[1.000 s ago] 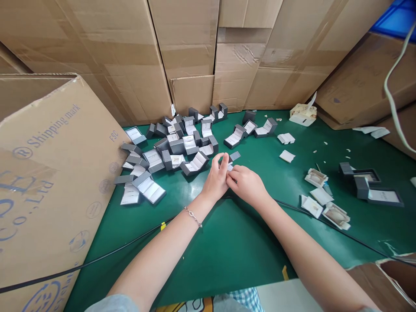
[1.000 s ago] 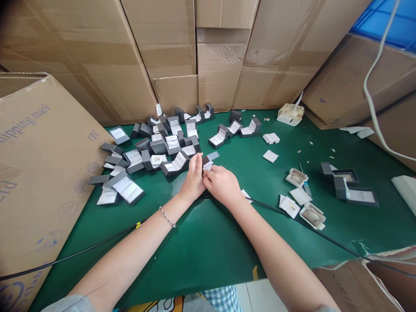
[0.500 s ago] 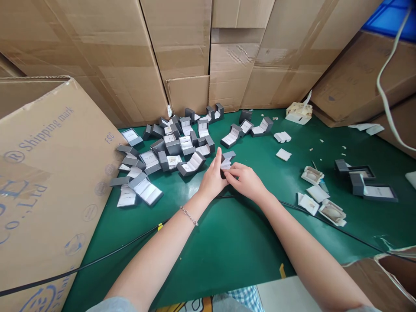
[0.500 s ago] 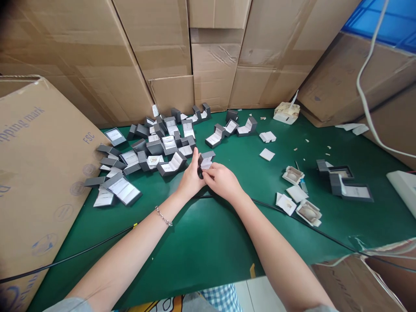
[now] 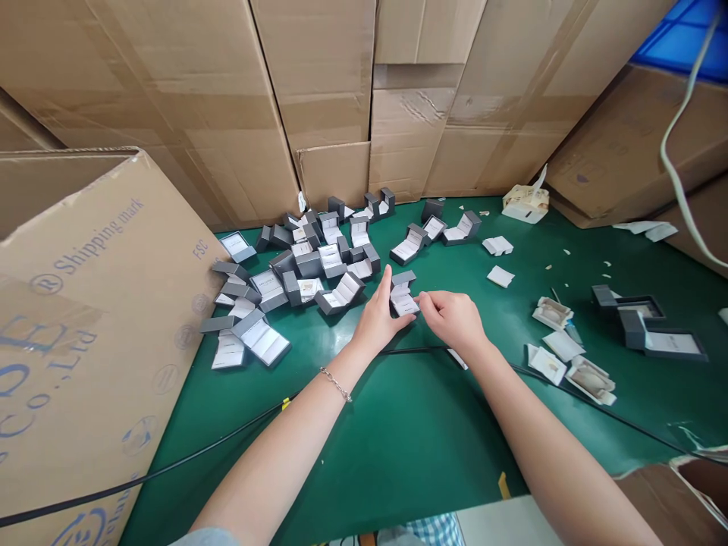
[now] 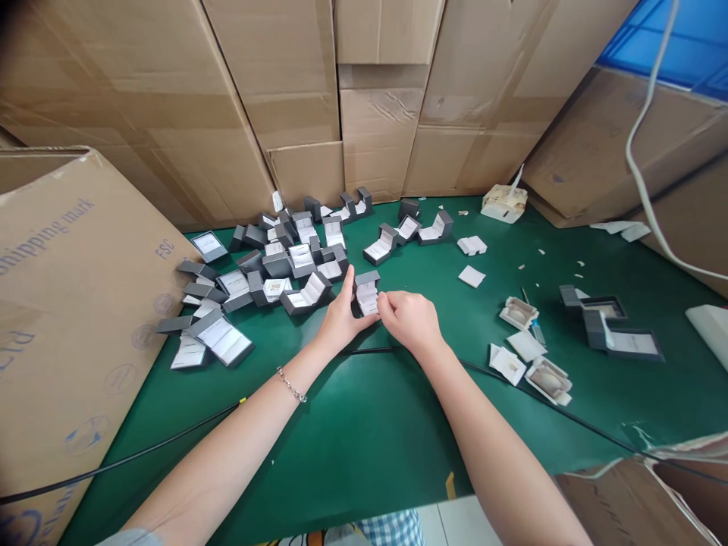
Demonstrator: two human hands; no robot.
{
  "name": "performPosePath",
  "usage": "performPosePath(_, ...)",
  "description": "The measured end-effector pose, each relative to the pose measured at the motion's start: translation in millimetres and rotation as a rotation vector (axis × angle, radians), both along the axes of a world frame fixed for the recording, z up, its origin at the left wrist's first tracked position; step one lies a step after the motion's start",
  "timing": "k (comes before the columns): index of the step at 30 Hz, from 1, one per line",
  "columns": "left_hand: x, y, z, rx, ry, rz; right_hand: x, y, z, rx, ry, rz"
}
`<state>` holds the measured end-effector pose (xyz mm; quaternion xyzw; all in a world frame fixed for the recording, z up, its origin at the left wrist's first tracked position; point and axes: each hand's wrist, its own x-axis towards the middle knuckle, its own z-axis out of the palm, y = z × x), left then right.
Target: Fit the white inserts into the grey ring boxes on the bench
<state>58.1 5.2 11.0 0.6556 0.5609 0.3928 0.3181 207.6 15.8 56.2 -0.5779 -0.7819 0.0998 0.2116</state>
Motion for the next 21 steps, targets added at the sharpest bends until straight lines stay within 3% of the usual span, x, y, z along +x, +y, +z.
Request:
performPosePath(6, -1, 1, -0.2, -0.012, 0.020, -0.029, -1, 3, 0.0, -0.158, -0.057, 0.044)
performPosePath(14, 0, -1, 3.3, -0.045, 0.140, -0.104, 0, 5, -4.9, -0.037, 0.076, -0.006)
performPosePath(21, 1, -2, 2.6, 0.014, 0.217, -0.096, 16, 16, -4.5, 0.046, 0.217, -0.224)
